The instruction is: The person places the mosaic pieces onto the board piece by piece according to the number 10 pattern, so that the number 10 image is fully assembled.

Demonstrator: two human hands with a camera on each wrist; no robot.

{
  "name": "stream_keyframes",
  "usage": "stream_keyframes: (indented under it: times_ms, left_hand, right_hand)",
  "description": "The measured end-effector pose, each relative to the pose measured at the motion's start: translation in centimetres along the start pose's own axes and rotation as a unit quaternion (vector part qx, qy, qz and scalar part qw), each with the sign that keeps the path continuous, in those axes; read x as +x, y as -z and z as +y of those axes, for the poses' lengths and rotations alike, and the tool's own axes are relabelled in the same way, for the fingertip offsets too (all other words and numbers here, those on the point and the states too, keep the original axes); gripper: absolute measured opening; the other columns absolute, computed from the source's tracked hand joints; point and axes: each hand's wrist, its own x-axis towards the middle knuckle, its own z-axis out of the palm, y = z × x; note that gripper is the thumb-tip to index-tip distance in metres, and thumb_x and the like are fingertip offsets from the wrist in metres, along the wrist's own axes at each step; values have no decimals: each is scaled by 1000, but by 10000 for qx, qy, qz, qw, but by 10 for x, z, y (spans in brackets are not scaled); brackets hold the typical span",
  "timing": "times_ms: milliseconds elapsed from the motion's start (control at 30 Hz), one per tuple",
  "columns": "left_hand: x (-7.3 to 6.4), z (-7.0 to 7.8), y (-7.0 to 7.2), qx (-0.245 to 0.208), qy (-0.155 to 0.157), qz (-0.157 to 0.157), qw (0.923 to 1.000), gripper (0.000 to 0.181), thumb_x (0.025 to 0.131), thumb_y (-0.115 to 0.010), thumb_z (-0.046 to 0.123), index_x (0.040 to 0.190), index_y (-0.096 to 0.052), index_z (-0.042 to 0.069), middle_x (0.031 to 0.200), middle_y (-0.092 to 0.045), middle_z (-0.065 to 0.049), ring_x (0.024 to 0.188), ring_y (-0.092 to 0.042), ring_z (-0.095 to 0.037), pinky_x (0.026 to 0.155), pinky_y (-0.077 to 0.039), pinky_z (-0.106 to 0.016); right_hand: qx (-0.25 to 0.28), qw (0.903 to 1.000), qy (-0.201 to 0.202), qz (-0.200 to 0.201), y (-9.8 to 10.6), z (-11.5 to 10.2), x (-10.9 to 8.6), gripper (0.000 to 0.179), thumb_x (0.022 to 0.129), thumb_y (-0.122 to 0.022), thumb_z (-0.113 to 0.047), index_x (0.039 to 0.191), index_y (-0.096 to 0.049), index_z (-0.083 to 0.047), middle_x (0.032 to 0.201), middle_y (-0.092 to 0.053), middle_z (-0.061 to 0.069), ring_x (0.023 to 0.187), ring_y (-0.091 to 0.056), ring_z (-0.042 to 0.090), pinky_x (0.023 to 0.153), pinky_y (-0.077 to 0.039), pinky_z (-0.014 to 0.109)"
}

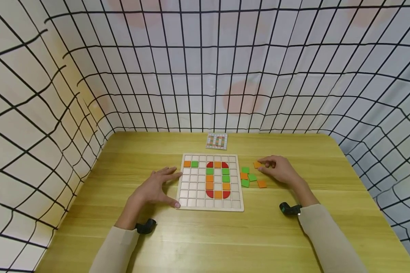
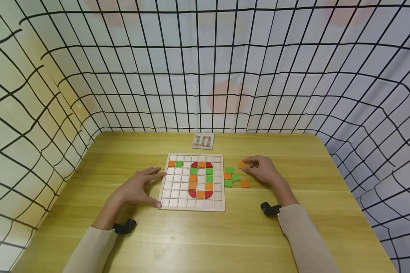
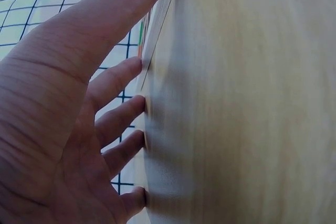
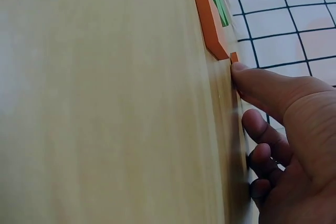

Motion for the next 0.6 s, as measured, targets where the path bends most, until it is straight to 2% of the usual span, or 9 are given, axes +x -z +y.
stream_keyframes:
  times_ms: [300,600]
  left_hand:
    - [1,0,-1,-29,-16,10,10000,114,59,-93,66,156,-47,28,170,-30,-8,159,-20,-38,125,-5,-71]
    - [0,1,0,48,0,-1,10000,116,58,-92,67,156,-46,28,170,-30,-8,158,-21,-39,125,-6,-71]
  right_hand:
    - [175,9996,-75,225,-1,-2,-5,43,94,-76,-39,125,-74,-9,101,-67,7,83,-52,21,72,-45,32]
    - [364,9987,33,365,-5,-19,-9,42,93,-78,-39,125,-74,-12,106,-69,6,89,-58,21,76,-51,32]
